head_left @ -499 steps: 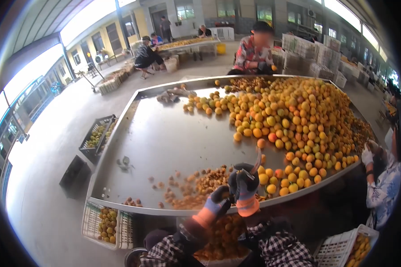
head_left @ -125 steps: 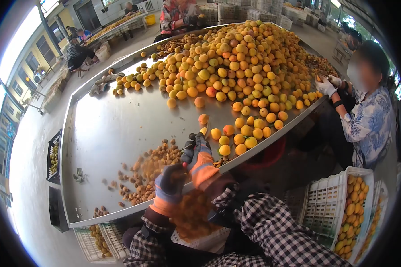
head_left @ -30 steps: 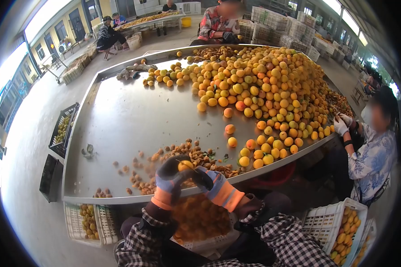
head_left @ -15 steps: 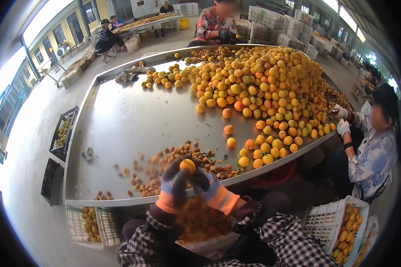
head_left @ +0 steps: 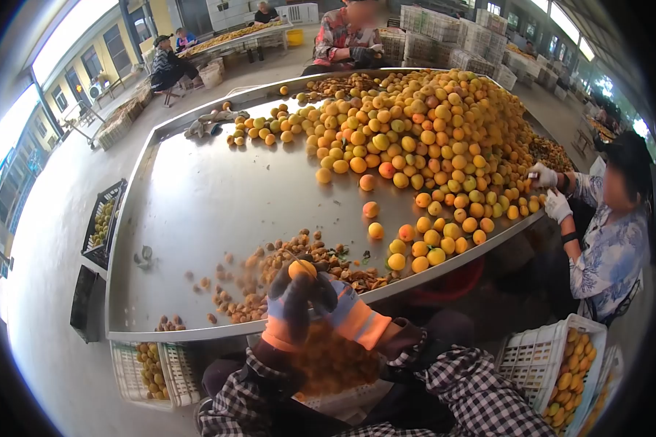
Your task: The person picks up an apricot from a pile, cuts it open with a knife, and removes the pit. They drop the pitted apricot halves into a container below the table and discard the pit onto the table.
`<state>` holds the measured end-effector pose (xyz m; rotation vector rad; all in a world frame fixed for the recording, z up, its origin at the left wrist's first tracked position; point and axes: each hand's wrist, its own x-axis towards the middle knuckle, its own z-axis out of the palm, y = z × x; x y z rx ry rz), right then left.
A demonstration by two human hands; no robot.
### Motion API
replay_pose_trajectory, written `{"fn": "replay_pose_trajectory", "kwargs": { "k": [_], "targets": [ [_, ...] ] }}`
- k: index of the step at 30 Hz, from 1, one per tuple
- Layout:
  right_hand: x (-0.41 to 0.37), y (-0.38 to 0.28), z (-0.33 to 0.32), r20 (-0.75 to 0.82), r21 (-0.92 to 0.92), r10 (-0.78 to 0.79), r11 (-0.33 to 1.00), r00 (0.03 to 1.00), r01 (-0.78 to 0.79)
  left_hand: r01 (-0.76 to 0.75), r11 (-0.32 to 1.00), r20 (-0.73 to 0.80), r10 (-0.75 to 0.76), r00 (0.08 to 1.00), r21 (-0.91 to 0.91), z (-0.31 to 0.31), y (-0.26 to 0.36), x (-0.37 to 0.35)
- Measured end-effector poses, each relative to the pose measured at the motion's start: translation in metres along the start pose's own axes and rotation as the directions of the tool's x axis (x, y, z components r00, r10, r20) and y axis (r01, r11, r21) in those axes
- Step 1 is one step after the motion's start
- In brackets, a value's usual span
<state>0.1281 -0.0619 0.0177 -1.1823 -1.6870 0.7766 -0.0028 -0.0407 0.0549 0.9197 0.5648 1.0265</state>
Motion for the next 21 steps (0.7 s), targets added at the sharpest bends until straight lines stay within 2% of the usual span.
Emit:
{"fn": "replay_pose_trajectory", "kwargs": {
  "k": [1,2,4,6,7,9,11,13,14,15,16,17,19,20,21],
  "targets": [
    [0.002,0.005,0.003,0.009,0.005,0.055,0.998,0.998,-0.055,0.004,1.0,0.007,-0.004,1.0,0.002,0.0,-0.003,0.0],
    [0.005,0.005,0.003,0.02,0.009,0.108,0.994,0.994,-0.109,0.028,0.999,-0.049,-0.03,0.998,-0.04,-0.002,-0.008,0.003],
    [0.003,0.002,-0.003,0.01,-0.038,0.105,0.994,0.994,-0.104,0.049,0.995,-0.103,-0.058,0.993,-0.086,-0.008,-0.011,0.008],
    [0.001,-0.007,-0.012,0.01,-0.086,0.1,0.991,0.995,-0.098,-0.045,0.955,-0.026,0.055,0.998,0.294,-0.022,-0.003,0.016],
    [0.0,-0.011,-0.017,0.011,-0.093,0.071,0.993,0.997,-0.07,-0.047,0.955,-0.03,0.058,0.998,0.292,-0.026,-0.002,0.019],
    [0.001,-0.012,-0.016,0.015,-0.094,0.04,0.995,0.999,-0.039,-0.247,0.842,0.071,0.243,0.967,0.479,-0.031,0.0,0.022],
    [0.001,-0.005,-0.014,0.019,-0.07,-0.001,0.998,1.0,0.002,-0.28,0.817,0.119,0.255,0.96,0.505,-0.025,0.002,0.018],
    [0.002,-0.004,-0.007,-0.023,-0.011,0.017,1.0,1.0,-0.017,-0.209,0.887,-0.068,0.259,0.964,0.413,-0.004,0.005,0.008],
    [0.003,-0.003,-0.001,-0.064,0.049,0.035,0.998,0.997,-0.032,-0.204,0.886,-0.066,0.253,0.965,0.416,-0.002,-0.003,0.007],
    [0.003,0.003,0.004,-0.07,0.05,0.039,0.998,0.997,-0.035,-0.075,0.984,-0.174,0.103,0.979,0.161,-0.002,-0.013,0.007],
    [0.004,0.013,0.009,-0.035,-0.028,0.066,0.997,0.997,-0.067,0.041,0.992,-0.237,-0.068,0.969,-0.117,-0.002,-0.018,0.009],
    [0.007,0.013,0.009,0.0,-0.107,0.095,0.99,0.996,-0.094,0.04,0.992,-0.233,-0.067,0.97,-0.117,0.0,-0.014,0.01],
    [0.005,0.011,0.004,-0.012,-0.087,0.071,0.994,0.997,-0.072,0.016,0.989,-0.112,0.001,0.994,0.15,0.001,-0.001,0.01],
    [0.004,0.006,0.0,-0.021,-0.065,0.05,0.997,0.999,-0.052,0.014,0.989,-0.113,0.003,0.994,0.147,-0.006,0.001,0.011],
    [0.005,0.003,-0.003,-0.017,-0.066,0.049,0.997,0.999,-0.05,-0.065,0.919,-0.066,0.098,0.993,0.388,-0.016,0.002,0.013]
  ]
}}
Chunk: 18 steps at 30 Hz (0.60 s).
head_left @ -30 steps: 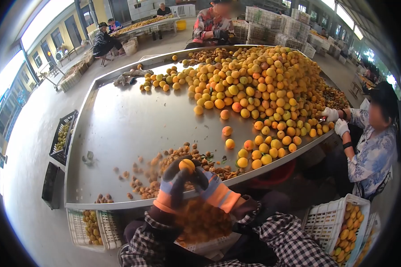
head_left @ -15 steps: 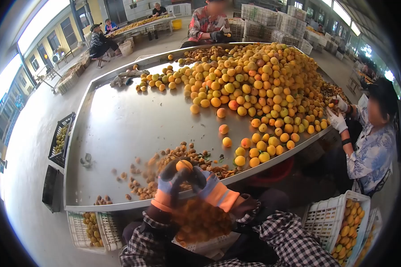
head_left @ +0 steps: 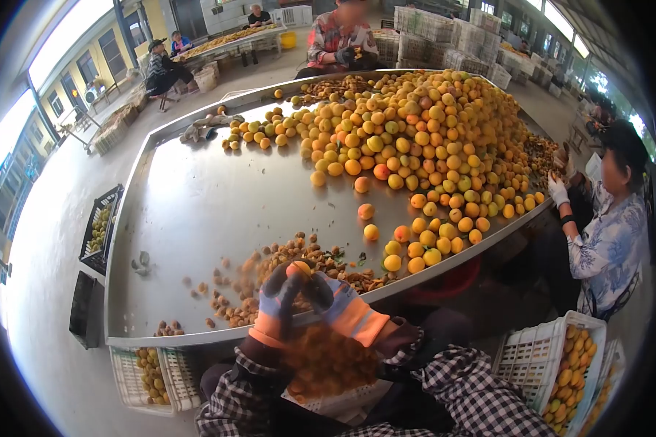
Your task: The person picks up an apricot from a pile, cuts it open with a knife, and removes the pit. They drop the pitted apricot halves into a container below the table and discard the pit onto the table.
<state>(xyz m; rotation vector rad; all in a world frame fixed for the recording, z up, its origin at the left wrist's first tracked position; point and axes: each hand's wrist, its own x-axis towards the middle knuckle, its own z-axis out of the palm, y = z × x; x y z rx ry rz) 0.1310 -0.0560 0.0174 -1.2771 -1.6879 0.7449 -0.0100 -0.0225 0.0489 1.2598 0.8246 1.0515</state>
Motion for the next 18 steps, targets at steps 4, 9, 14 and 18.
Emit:
{"fn": "replay_pose_trajectory", "kwargs": {
  "k": [4,9,14,18],
  "targets": [
    [0.0,0.009,0.014,0.055,0.06,0.059,0.996,0.997,-0.062,-0.068,0.991,-0.012,0.07,0.997,0.116,-0.006,-0.016,0.004],
    [0.001,0.016,0.025,0.028,0.017,0.071,0.997,0.997,-0.072,0.334,0.742,0.067,-0.365,0.928,-0.581,0.019,-0.008,-0.001],
    [0.009,0.0,0.005,0.196,-0.307,0.248,0.934,0.949,-0.18,0.123,0.956,-0.191,-0.177,0.965,-0.265,0.021,0.002,-0.001],
    [0.007,-0.015,0.002,0.044,-0.452,0.321,0.851,0.946,-0.268,0.083,0.987,-0.174,-0.107,0.979,-0.138,0.011,-0.009,0.002]
  ]
}}
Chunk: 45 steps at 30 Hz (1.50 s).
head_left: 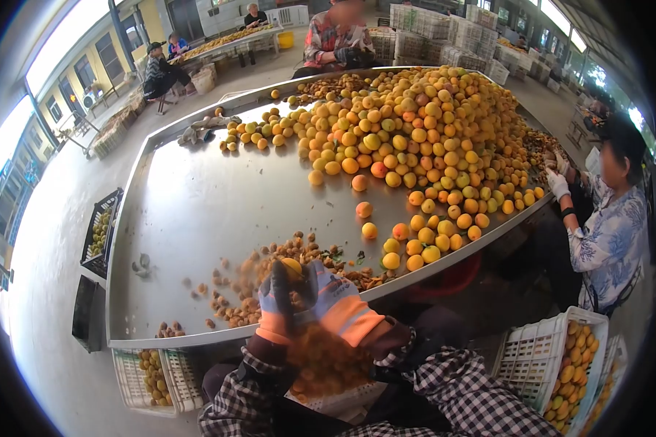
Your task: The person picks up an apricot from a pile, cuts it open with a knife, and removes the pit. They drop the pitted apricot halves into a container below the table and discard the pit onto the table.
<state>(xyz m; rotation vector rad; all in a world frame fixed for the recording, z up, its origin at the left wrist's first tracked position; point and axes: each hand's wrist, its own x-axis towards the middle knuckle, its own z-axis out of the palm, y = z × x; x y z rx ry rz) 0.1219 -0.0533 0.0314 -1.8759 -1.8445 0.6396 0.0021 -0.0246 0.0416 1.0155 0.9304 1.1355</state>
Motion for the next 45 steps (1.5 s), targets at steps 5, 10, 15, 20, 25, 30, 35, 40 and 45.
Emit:
{"fn": "replay_pose_trajectory", "kwargs": {
  "k": [5,10,15,20,25,30,35,40,45],
  "targets": [
    [0.016,0.021,0.038,-0.326,0.06,-0.351,0.919,0.878,0.39,0.088,0.995,0.062,-0.09,0.994,0.044,-0.04,-0.039,0.013],
    [0.024,0.016,0.055,-0.128,0.455,-0.251,0.845,0.959,0.282,0.161,0.986,-0.11,-0.156,0.982,0.044,-0.062,-0.044,0.038],
    [0.019,0.016,0.049,-0.25,0.385,-0.202,0.877,0.947,0.289,-0.115,0.974,0.162,0.084,0.983,0.194,-0.061,-0.043,0.056],
    [0.019,0.019,0.042,-0.426,0.49,-0.106,0.808,0.898,0.328,-0.082,0.984,0.228,0.043,0.973,0.161,-0.002,0.002,0.005],
    [0.018,0.022,0.037,-0.548,0.59,-0.043,0.688,0.835,0.422,-0.041,0.995,0.222,0.02,0.975,0.088,-0.02,-0.032,0.042],
    [0.011,0.013,0.043,-0.479,0.812,-0.15,0.297,0.865,0.502,-0.247,0.959,0.181,0.221,0.958,0.138,-0.039,-0.049,0.041],
    [-0.018,-0.001,-0.005,-0.276,0.906,-0.197,0.272,0.941,0.323,-0.179,0.969,0.194,0.145,0.97,0.173,-0.006,0.009,-0.003],
    [-0.016,0.0,-0.002,-0.204,0.952,-0.221,0.182,0.954,0.246,-0.082,0.994,0.31,0.057,0.949,0.07,-0.011,0.022,-0.024],
    [-0.001,0.009,-0.009,0.028,0.995,-0.057,-0.093,0.998,-0.033,0.066,0.996,0.294,-0.045,0.955,-0.06,-0.015,0.023,-0.013]
  ]
}}
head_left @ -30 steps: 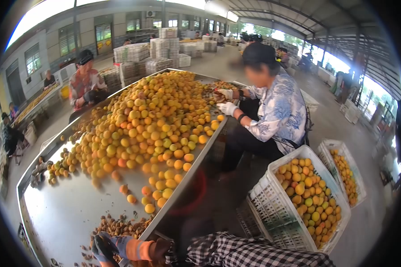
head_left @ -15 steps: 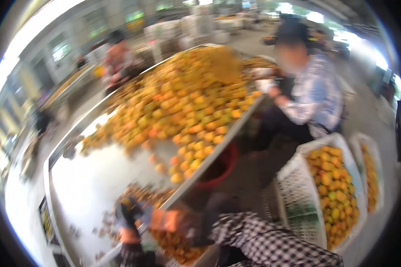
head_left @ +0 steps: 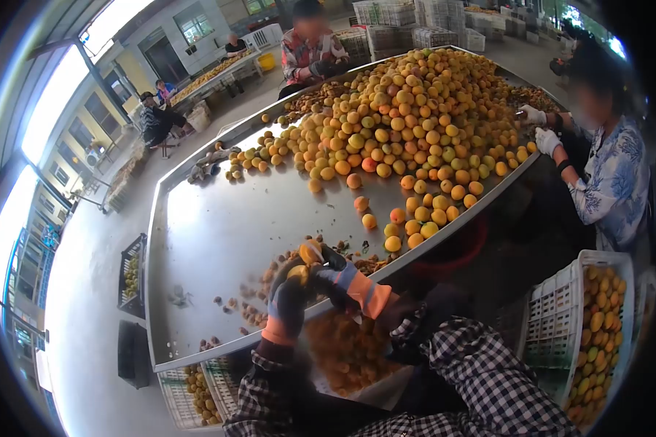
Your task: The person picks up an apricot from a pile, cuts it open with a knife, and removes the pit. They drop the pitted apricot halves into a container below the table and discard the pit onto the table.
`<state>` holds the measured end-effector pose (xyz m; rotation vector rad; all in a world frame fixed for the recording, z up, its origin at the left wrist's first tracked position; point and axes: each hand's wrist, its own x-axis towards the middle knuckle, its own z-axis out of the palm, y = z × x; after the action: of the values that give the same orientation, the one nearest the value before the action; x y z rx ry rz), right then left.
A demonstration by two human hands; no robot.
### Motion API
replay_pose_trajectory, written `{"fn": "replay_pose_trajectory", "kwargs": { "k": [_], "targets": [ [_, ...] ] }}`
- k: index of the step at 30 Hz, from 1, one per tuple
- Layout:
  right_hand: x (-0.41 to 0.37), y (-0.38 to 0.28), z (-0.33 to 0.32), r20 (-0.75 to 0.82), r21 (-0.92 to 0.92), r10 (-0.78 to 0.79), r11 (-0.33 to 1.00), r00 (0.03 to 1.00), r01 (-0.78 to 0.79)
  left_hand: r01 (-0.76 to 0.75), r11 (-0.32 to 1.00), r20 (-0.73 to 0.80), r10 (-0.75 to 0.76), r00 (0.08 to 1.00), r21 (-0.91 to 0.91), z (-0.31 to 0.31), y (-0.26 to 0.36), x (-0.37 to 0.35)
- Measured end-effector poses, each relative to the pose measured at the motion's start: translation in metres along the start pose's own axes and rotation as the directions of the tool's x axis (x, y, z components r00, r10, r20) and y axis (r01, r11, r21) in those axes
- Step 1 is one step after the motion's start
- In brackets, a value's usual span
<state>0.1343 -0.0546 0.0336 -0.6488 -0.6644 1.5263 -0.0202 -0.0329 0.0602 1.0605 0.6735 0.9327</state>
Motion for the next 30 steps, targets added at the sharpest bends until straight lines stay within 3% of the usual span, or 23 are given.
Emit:
{"fn": "replay_pose_trajectory", "kwargs": {
  "k": [3,5,6,7,9,12,14,17,18,19,21,23,26,28,29,30],
  "targets": [
    [0.004,-0.012,-0.012,-0.012,-0.127,0.001,0.992,1.0,-0.003,0.018,1.0,-0.041,-0.019,0.999,-0.024,-0.005,-0.002,0.006],
    [0.01,-0.015,-0.016,-0.022,-0.225,-0.047,0.974,0.999,0.041,0.001,0.981,-0.054,0.01,0.999,0.196,-0.015,-0.003,0.009],
    [0.002,-0.028,-0.015,0.099,-0.352,0.039,0.936,0.994,-0.002,0.06,0.998,-0.07,-0.058,0.996,0.022,-0.012,0.006,0.006],
    [-0.006,-0.041,-0.01,0.21,-0.472,0.14,0.881,0.968,-0.025,0.069,0.998,-0.085,-0.069,0.994,0.004,-0.017,0.003,0.002],
    [-0.015,-0.067,0.001,0.351,-0.743,0.293,0.666,0.89,0.074,-0.096,0.984,-0.087,0.11,0.99,0.15,-0.022,0.001,0.003],
    [-0.011,-0.054,-0.01,0.217,-0.739,0.25,0.674,0.944,-0.009,-0.107,0.985,-0.116,0.123,0.986,0.136,-0.023,-0.003,0.002],
    [0.001,-0.031,-0.021,0.091,-0.623,-0.076,0.773,0.993,0.117,-0.124,0.985,-0.104,0.137,0.985,0.122,-0.019,-0.008,0.004],
    [0.011,-0.008,-0.017,0.035,-0.642,-0.123,0.758,0.992,0.116,-0.097,0.974,-0.108,0.121,0.987,0.203,-0.017,-0.028,0.013],
    [0.009,-0.008,-0.008,0.019,-0.817,-0.159,0.567,0.987,0.107,-0.278,0.863,-0.057,0.332,0.942,0.422,-0.02,-0.039,0.018],
    [0.01,-0.005,-0.006,0.023,-0.816,-0.163,0.567,0.986,0.113,-0.428,0.67,0.038,0.513,0.857,0.607,-0.023,-0.048,0.022],
    [0.01,0.001,-0.005,0.062,-0.944,-0.272,0.295,0.96,0.145,-0.334,0.715,-0.027,0.442,0.897,0.614,-0.008,-0.031,0.015],
    [0.011,0.005,-0.002,0.04,-0.944,-0.261,0.307,0.965,0.123,-0.246,0.589,-0.035,0.423,0.905,0.77,-0.005,-0.03,0.015],
    [0.013,0.004,-0.001,-0.008,-0.943,-0.246,0.326,0.969,0.074,-0.266,0.481,-0.017,0.506,0.862,0.835,-0.009,-0.044,0.023],
    [0.013,0.005,-0.002,0.098,-0.976,-0.343,0.151,0.934,0.158,-0.304,0.526,-0.039,0.543,0.839,0.794,-0.015,-0.055,0.031],
    [0.014,0.005,-0.002,0.097,-0.976,-0.342,0.154,0.935,0.157,-0.345,0.569,-0.065,0.579,0.813,0.746,-0.019,-0.061,0.036],
    [0.014,0.004,-0.003,0.196,-0.974,-0.31,0.05,0.93,0.222,-0.342,0.57,-0.069,0.578,0.813,0.747,-0.024,-0.066,0.041]
  ]
}}
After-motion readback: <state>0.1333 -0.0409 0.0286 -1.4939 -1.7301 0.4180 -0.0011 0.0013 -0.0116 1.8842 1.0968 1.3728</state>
